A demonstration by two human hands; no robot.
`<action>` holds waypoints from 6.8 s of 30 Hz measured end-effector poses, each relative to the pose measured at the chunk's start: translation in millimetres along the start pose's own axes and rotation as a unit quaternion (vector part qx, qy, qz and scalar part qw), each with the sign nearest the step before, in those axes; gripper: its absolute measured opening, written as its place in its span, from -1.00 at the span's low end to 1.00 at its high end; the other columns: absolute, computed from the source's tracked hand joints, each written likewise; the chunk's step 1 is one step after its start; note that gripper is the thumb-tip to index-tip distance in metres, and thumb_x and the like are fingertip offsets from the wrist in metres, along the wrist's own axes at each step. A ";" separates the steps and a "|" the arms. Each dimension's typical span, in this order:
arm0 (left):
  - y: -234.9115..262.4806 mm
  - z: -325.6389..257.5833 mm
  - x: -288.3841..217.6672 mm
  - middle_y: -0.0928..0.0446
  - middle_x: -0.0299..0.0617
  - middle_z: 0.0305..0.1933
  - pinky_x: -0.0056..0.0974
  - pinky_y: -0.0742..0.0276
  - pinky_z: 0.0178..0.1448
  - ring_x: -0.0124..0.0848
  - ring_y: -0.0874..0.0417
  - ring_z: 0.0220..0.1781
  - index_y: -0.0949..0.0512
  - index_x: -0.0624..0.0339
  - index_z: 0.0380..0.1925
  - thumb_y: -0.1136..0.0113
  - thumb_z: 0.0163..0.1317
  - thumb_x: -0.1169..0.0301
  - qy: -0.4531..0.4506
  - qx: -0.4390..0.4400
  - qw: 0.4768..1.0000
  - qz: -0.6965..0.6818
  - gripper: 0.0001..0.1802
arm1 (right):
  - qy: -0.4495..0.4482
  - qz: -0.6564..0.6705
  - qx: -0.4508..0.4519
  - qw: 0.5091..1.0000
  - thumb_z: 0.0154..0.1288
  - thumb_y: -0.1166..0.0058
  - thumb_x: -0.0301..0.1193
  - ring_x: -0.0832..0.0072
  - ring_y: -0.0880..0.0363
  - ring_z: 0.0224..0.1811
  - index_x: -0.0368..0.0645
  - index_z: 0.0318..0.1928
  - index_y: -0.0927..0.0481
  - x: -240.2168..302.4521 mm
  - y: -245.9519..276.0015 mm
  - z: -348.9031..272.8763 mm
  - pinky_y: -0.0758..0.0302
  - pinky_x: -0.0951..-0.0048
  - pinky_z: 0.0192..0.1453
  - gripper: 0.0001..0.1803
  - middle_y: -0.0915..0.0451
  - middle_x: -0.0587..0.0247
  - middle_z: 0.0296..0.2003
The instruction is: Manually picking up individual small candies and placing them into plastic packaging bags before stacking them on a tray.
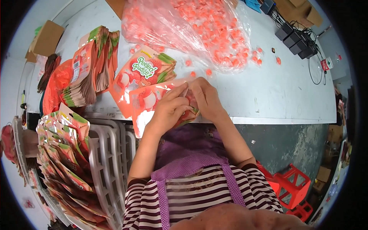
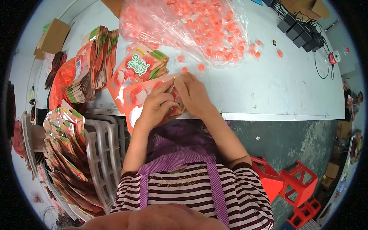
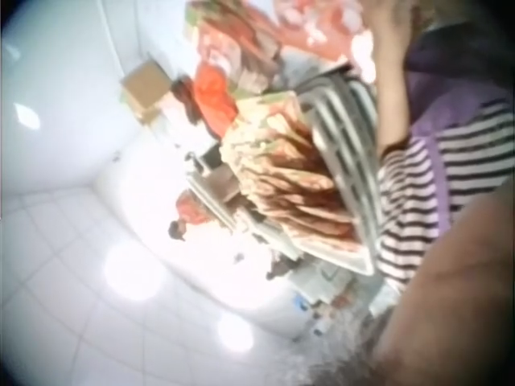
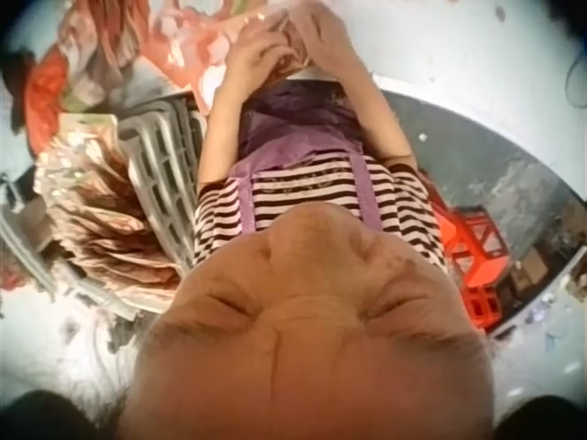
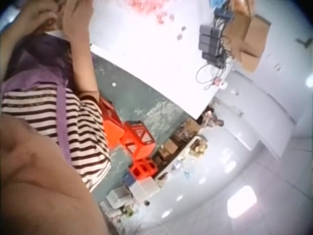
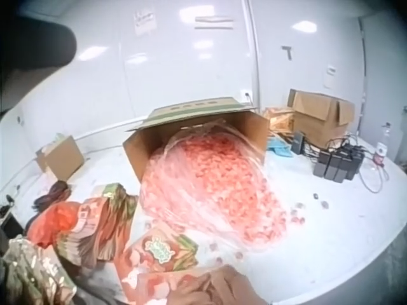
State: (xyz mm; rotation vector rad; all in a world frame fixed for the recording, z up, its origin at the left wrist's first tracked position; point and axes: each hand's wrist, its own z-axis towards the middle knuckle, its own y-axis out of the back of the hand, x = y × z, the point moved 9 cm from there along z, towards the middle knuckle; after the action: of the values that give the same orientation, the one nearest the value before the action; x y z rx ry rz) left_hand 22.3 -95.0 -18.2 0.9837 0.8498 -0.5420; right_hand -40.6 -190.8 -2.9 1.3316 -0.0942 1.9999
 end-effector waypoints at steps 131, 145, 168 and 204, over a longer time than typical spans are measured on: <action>30.4 10.8 -71.5 -0.47 -0.26 -0.25 -0.23 -0.38 -0.12 -0.26 -0.37 -0.20 -0.56 0.15 -0.49 -0.34 -0.26 0.47 -0.160 -0.061 0.965 0.198 -0.77 | -0.102 -0.033 0.163 0.981 0.11 -0.01 -0.63 0.74 -0.45 -0.29 -0.24 -0.13 -0.54 27.0 16.7 33.8 -0.42 0.67 -0.23 -0.74 -0.53 0.39 -0.32; 48.5 0.9 -53.8 -0.46 -0.29 -0.31 -0.25 -0.35 -0.12 -0.25 -0.38 -0.18 -0.56 0.12 -0.57 -0.25 -0.23 0.59 -0.164 -0.152 0.965 0.138 -0.85 | 0.014 0.060 -0.034 0.998 0.29 0.06 -0.47 0.68 -0.37 -0.30 -0.22 -0.24 -0.44 21.2 -0.5 20.1 -0.33 0.65 -0.22 -0.91 -0.43 0.32 -0.20; 47.7 -23.8 -93.5 -0.43 -0.26 -0.35 -0.21 -0.35 -0.18 -0.24 -0.39 -0.25 -0.58 0.13 -0.60 -0.28 -0.24 0.51 -0.219 -0.034 0.971 -0.087 -0.89 | 0.191 0.078 0.238 0.949 0.12 -0.04 0.08 0.11 -0.40 -0.10 -0.25 -0.27 -0.48 101.6 -17.1 -29.2 -0.27 0.17 0.06 -0.44 -0.44 0.08 -0.16; 17.8 -34.6 -86.9 -0.36 0.02 0.08 -0.21 -0.37 0.14 -0.17 -0.45 0.07 -0.57 0.21 -0.23 -0.21 -0.12 0.64 -0.144 0.109 0.927 -0.330 -0.65 | 0.099 -0.085 0.350 0.928 -0.08 -0.03 -0.58 0.21 -0.52 -0.12 -0.19 -0.25 -0.52 107.5 -22.9 -61.0 -0.47 0.25 -0.07 -0.72 -0.55 0.11 -0.29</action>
State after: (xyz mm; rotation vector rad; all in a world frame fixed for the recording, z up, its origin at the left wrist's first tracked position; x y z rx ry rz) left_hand -27.1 -53.8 52.1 0.7719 0.8561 -1.3508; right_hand -96.4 -91.7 50.6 1.4674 0.8767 2.0797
